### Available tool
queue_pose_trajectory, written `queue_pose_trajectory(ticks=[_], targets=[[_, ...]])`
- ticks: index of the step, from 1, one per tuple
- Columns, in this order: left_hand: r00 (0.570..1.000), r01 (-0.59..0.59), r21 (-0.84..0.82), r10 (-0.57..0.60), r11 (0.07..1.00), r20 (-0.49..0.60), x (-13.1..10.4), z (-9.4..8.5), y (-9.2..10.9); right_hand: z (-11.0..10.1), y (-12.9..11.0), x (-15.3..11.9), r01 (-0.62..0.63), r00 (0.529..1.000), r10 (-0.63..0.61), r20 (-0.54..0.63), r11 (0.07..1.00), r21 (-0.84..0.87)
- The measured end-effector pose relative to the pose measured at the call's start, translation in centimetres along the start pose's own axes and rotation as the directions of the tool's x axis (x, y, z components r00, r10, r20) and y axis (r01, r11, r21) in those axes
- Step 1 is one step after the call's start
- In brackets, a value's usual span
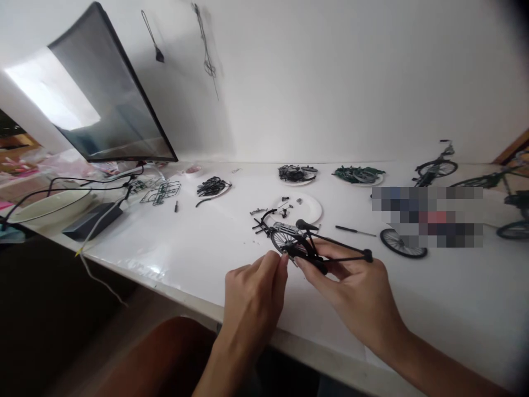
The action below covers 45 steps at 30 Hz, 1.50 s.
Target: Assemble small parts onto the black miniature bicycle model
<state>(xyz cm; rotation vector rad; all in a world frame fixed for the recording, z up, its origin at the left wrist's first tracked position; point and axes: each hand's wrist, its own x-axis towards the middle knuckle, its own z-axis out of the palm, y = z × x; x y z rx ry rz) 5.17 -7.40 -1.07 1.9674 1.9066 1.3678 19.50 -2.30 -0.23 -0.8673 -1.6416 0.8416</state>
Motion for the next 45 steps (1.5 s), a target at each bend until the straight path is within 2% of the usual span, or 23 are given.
queue_pose_trajectory(ticks=[2, 4, 5, 6, 9, 12, 14, 15, 17, 19, 21, 22, 25, 28, 31, 35, 38, 41, 45], targets=[[0.987, 0.116, -0.117, -0.102, 0.986, 0.121, 0.3, -0.1, -0.2, 0.1, 0.1, -0.2, 0.024, 0.999, -0.024, -0.023, 0.999, 0.023], [0.938, 0.271, -0.221, -0.206, 0.937, 0.280, 0.5, -0.3, -0.3, 0.0, 0.2, -0.3, 0.042, 0.999, -0.041, -0.030, 0.998, 0.037], [0.919, 0.310, -0.226, -0.230, 0.924, 0.321, 0.5, -0.4, -0.3, 0.0, 0.3, -0.3, 0.038, 0.999, -0.037, -0.026, 0.999, 0.034], [0.918, 0.307, -0.202, -0.234, 0.930, 0.320, 0.4, -0.5, -0.3, 0.0, 0.3, -0.3, 0.027, 0.999, -0.026, -0.023, 0.999, 0.024], [0.978, 0.124, -0.049, -0.114, 0.991, 0.173, 0.2, -1.0, -0.5, -0.1, 0.1, -0.2, -0.036, 0.999, 0.036, -0.007, 0.999, -0.019], [0.995, -0.074, 0.048, 0.070, 0.996, 0.076, 0.1, -1.1, -0.7, 0.1, 0.1, -0.1, -0.088, 0.996, 0.088, 0.007, 0.996, -0.018], [0.995, -0.071, 0.028, 0.069, 0.997, 0.071, 0.2, -0.8, -0.9, 0.1, 0.2, -0.1, -0.088, 0.996, 0.088, 0.003, 0.996, 0.017], [0.996, -0.018, -0.024, 0.020, 1.000, 0.091, 0.3, -0.6, -0.9, 0.2, 0.4, -0.2, -0.078, 0.997, 0.078, -0.004, 0.996, 0.040], [0.972, 0.176, -0.215, -0.134, 0.961, 0.194, 0.5, -0.1, -0.9, 0.2, 0.6, -0.3, -0.051, 0.998, 0.053, -0.017, 0.996, 0.073], [0.904, 0.388, -0.409, -0.254, 0.826, 0.344, 0.6, 0.2, -0.8, 0.2, 0.8, -0.4, -0.032, 0.999, 0.033, -0.013, 0.997, 0.077], [0.854, 0.498, -0.494, -0.306, 0.713, 0.420, 0.6, 0.3, -0.7, 0.2, 0.7, -0.4, -0.026, 1.000, 0.026, 0.006, 0.998, 0.064], [0.855, 0.502, -0.496, -0.321, 0.709, 0.408, 0.6, 0.3, -0.6, 0.2, 0.7, -0.4, -0.028, 1.000, 0.028, 0.014, 0.998, 0.059], [0.929, 0.358, -0.361, -0.289, 0.861, 0.232, 0.3, 0.2, -0.6, 0.4, 0.5, -0.4, -0.037, 0.999, 0.036, 0.012, 0.997, 0.064], [0.984, 0.166, -0.160, -0.153, 0.973, 0.088, 0.0, 0.2, -0.8, 0.4, 0.3, -0.4, -0.026, 1.000, 0.026, 0.005, 0.998, 0.064], [1.000, 0.012, 0.003, -0.012, 1.000, 0.011, -0.2, 0.2, -1.0, 0.3, 0.1, -0.4, -0.016, 1.000, 0.015, 0.007, 0.999, 0.050], [0.987, -0.137, 0.144, 0.147, 0.980, -0.062, -0.3, -0.2, -0.9, 0.3, 0.0, -0.5, 0.009, 1.000, -0.008, -0.015, 0.999, 0.032], [0.981, -0.151, 0.155, 0.167, 0.976, -0.097, -0.3, -0.6, -0.6, 0.5, 0.0, -0.5, 0.004, 1.000, -0.003, -0.021, 1.000, 0.030], [0.985, -0.110, 0.138, 0.126, 0.984, -0.115, -0.3, -0.8, -0.4, 0.5, -0.1, -0.4, -0.041, 0.999, 0.042, -0.011, 0.999, 0.027], [0.999, 0.036, 0.091, -0.037, 0.995, 0.009, -0.4, -1.2, -0.2, 0.2, -0.2, -0.4, -0.116, 0.991, 0.117, 0.057, 0.993, -0.021]])
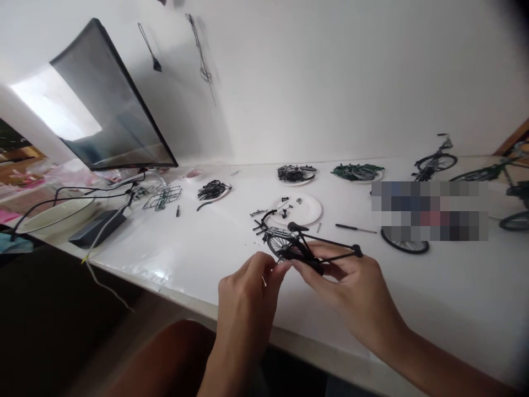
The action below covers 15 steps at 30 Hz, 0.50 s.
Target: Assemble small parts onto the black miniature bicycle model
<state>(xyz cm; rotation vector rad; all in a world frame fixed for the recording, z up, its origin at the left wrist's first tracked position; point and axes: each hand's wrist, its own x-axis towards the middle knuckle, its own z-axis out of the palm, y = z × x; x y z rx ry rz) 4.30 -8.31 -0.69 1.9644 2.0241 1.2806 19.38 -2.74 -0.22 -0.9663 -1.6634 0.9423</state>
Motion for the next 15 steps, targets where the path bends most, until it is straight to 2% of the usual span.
queue_pose_trajectory(ticks=[3, 6, 9, 12, 15], targets=[[0.986, 0.120, -0.130, -0.103, 0.984, 0.131, -0.28, -0.16, 0.42, -0.15, 0.03, 0.02, -0.002, 1.000, 0.002, 0.030, 1.000, -0.006], [0.984, 0.132, -0.180, -0.107, 0.975, 0.140, -0.41, -0.10, 0.86, -0.08, 0.07, 0.10, 0.042, 0.999, -0.042, 0.012, 0.999, -0.008], [0.995, 0.019, -0.061, -0.013, 0.998, 0.103, -0.19, -0.13, 0.92, -0.04, 0.02, 0.17, 0.062, 0.998, -0.063, -0.018, 0.997, -0.049], [0.985, -0.134, 0.131, 0.117, 0.982, 0.130, 0.24, -0.47, 0.61, -0.11, -0.06, 0.19, 0.042, 0.999, -0.044, -0.028, 0.997, -0.066], [0.971, -0.171, 0.139, 0.143, 0.976, 0.189, 0.48, -0.83, 0.35, -0.12, -0.13, 0.18, 0.029, 0.999, -0.030, -0.017, 0.998, -0.063]])
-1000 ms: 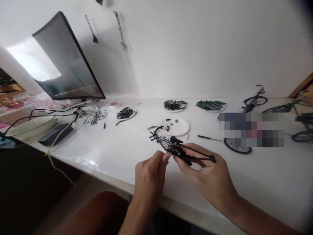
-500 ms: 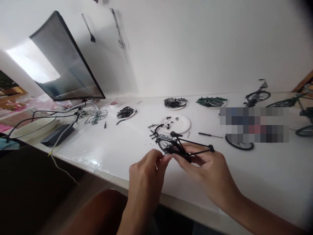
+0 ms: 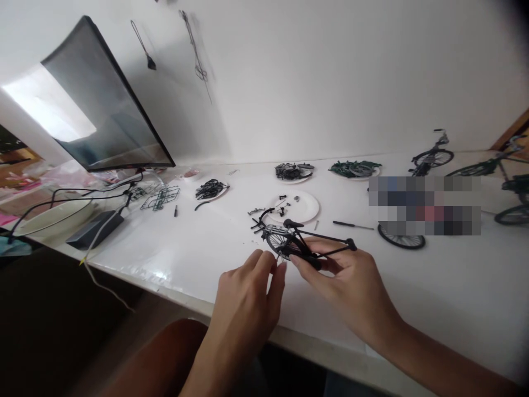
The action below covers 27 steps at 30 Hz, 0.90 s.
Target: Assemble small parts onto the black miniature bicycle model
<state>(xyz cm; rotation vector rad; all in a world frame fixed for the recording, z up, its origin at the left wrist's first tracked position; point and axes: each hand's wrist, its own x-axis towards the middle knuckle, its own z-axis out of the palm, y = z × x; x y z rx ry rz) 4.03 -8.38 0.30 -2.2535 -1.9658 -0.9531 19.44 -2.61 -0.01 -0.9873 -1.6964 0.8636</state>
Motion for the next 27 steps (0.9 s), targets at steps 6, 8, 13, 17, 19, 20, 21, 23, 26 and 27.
queue_pose_trajectory(ticks=[6, 8, 13, 17, 19, 20, 21, 23, 26, 27], targets=[[0.999, 0.004, 0.131, 0.002, 0.991, -0.045, -0.3, 0.3, 0.0, 0.1, 0.0, -0.1, 0.042, 0.999, -0.043, -0.028, 0.999, -0.012], [0.995, -0.073, 0.220, 0.086, 0.973, -0.053, -0.2, 0.3, -0.2, 0.1, 0.2, -0.1, 0.034, 0.999, -0.034, -0.023, 0.999, -0.014], [0.978, -0.187, 0.233, 0.203, 0.954, -0.048, 0.1, 0.1, -1.1, 0.0, 0.4, 0.1, -0.037, 0.999, 0.037, 0.020, 0.999, 0.006], [0.997, -0.049, 0.095, 0.054, 0.994, -0.052, -0.1, 0.3, -1.0, 0.1, 0.2, 0.2, -0.062, 0.997, 0.061, 0.045, 0.998, 0.022], [0.997, -0.018, 0.061, 0.023, 0.998, -0.073, -0.2, 0.3, -0.8, 0.2, 0.2, 0.2, -0.050, 0.997, 0.049, 0.055, 0.999, 0.017], [0.996, -0.024, 0.045, 0.027, 0.999, -0.084, -0.2, 0.3, -0.7, 0.2, 0.2, 0.2, -0.043, 0.997, 0.043, 0.057, 0.999, 0.015], [0.996, -0.029, 0.026, 0.031, 0.999, -0.089, -0.3, 0.3, -0.6, 0.2, 0.2, 0.2, -0.040, 0.998, 0.039, 0.059, 0.999, 0.012], [0.995, -0.016, -0.011, 0.014, 1.000, -0.103, -0.3, 0.2, -0.4, 0.2, 0.3, 0.1, -0.040, 0.998, 0.040, 0.054, 0.999, 0.009], [0.992, 0.047, -0.031, -0.050, 0.998, -0.114, -0.4, 0.3, 0.0, 0.1, 0.3, 0.0, -0.048, 0.998, 0.048, 0.033, 0.999, 0.001], [0.991, 0.060, -0.033, -0.063, 0.998, -0.116, -0.5, 0.3, 0.2, 0.1, 0.2, 0.0, -0.048, 0.998, 0.048, 0.027, 0.999, 0.000]])
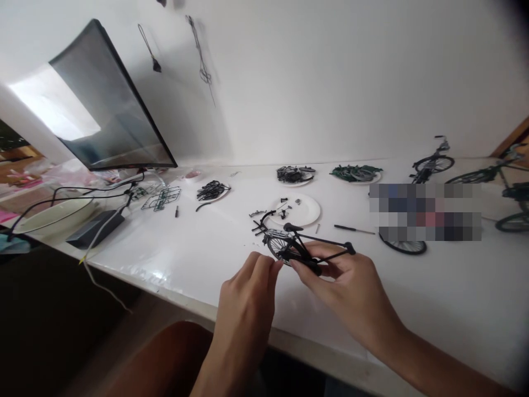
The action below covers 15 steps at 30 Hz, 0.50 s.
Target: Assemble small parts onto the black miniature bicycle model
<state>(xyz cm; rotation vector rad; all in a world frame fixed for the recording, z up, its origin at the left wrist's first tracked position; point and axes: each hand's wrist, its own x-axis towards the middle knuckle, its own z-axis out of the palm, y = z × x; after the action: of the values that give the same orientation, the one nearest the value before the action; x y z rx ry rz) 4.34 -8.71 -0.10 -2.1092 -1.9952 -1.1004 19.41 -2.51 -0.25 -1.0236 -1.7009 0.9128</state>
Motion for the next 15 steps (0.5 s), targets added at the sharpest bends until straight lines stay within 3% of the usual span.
queue_pose_trajectory(ticks=[3, 10, 15], targets=[[1.000, -0.010, -0.007, 0.010, 1.000, -0.007, -0.1, 0.3, 0.3, 0.0, -0.1, 0.0, -0.013, 1.000, 0.013, 0.019, 1.000, 0.014], [0.983, -0.158, -0.081, 0.149, 0.984, -0.108, 0.0, 1.1, -0.7, -0.2, -0.1, 0.3, -0.161, 0.982, 0.154, 0.110, 0.985, 0.060], [0.976, -0.059, -0.273, -0.003, 0.960, -0.219, 0.0, 1.6, -0.8, -0.4, 0.0, 0.5, -0.213, 0.965, 0.192, 0.177, 0.971, 0.105]])
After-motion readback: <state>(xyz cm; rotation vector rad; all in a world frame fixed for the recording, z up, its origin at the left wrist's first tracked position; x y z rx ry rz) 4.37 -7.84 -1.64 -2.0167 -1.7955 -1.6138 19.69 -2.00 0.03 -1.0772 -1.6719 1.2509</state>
